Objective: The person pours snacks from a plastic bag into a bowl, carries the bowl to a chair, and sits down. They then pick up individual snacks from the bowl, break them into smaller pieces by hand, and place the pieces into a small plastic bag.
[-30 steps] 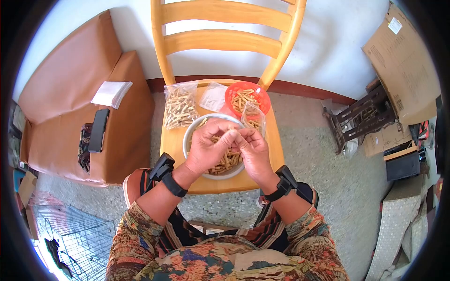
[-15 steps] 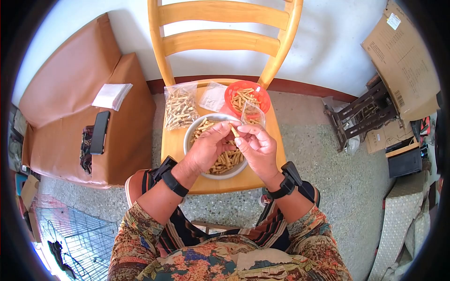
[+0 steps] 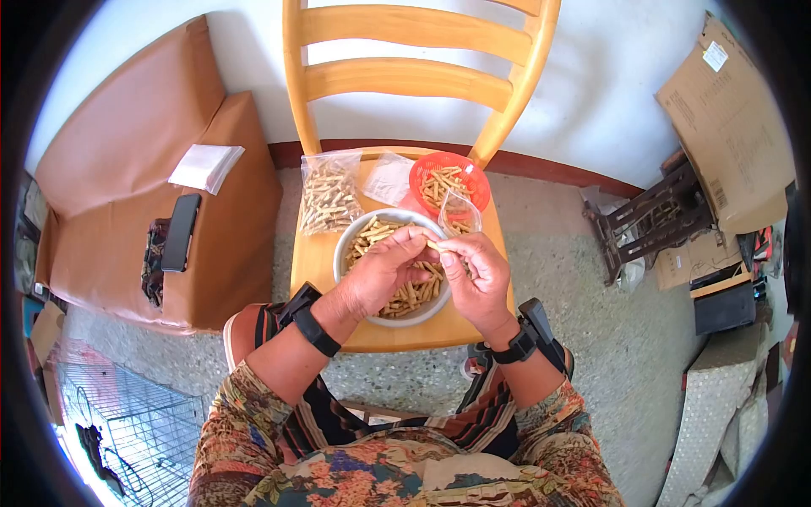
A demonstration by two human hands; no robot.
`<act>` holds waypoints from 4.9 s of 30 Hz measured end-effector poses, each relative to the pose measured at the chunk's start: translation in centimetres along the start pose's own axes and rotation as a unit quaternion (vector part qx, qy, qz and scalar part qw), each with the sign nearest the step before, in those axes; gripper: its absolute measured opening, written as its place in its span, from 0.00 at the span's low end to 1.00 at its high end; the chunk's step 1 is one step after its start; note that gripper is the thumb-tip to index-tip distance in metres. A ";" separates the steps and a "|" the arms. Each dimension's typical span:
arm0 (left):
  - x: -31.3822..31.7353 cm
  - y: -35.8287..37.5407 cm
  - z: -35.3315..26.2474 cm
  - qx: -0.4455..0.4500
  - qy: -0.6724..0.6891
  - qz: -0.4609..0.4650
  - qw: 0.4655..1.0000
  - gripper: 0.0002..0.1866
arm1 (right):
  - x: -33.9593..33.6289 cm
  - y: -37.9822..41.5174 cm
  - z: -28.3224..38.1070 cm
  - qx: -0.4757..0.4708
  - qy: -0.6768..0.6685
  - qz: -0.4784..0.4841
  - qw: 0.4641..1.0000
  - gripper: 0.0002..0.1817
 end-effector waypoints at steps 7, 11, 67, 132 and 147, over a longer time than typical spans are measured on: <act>0.9 0.1 -0.5 -0.030 0.055 0.052 0.997 0.20 | -0.3 -0.1 0.1 0.136 -0.171 -0.065 0.974 0.07; 0.5 0.1 -0.9 -0.002 0.056 0.026 0.998 0.24 | -2.0 -0.3 0.0 0.058 0.055 -0.090 0.993 0.08; 7.9 -7.0 -0.6 -0.054 -0.355 -0.231 0.904 0.10 | -11.8 -1.7 -5.1 0.251 0.283 -0.049 0.924 0.11; -3.5 1.6 -4.7 0.224 -0.107 -0.276 0.929 0.08 | 3.5 -0.3 -2.8 0.020 0.225 0.144 0.964 0.06; -2.5 1.2 -4.1 0.166 -0.163 -0.190 0.954 0.09 | 3.5 0.7 -4.6 0.256 0.026 0.083 0.963 0.05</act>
Point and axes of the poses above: each hand's wrist, its own y-axis away from the middle knuckle, its own x-axis out of the palm, z = x × y, the point moved 4 cm from there along -y, towards the middle knuckle, and after that the axes turned 2 degrees about -z, right-handed, at the moved point
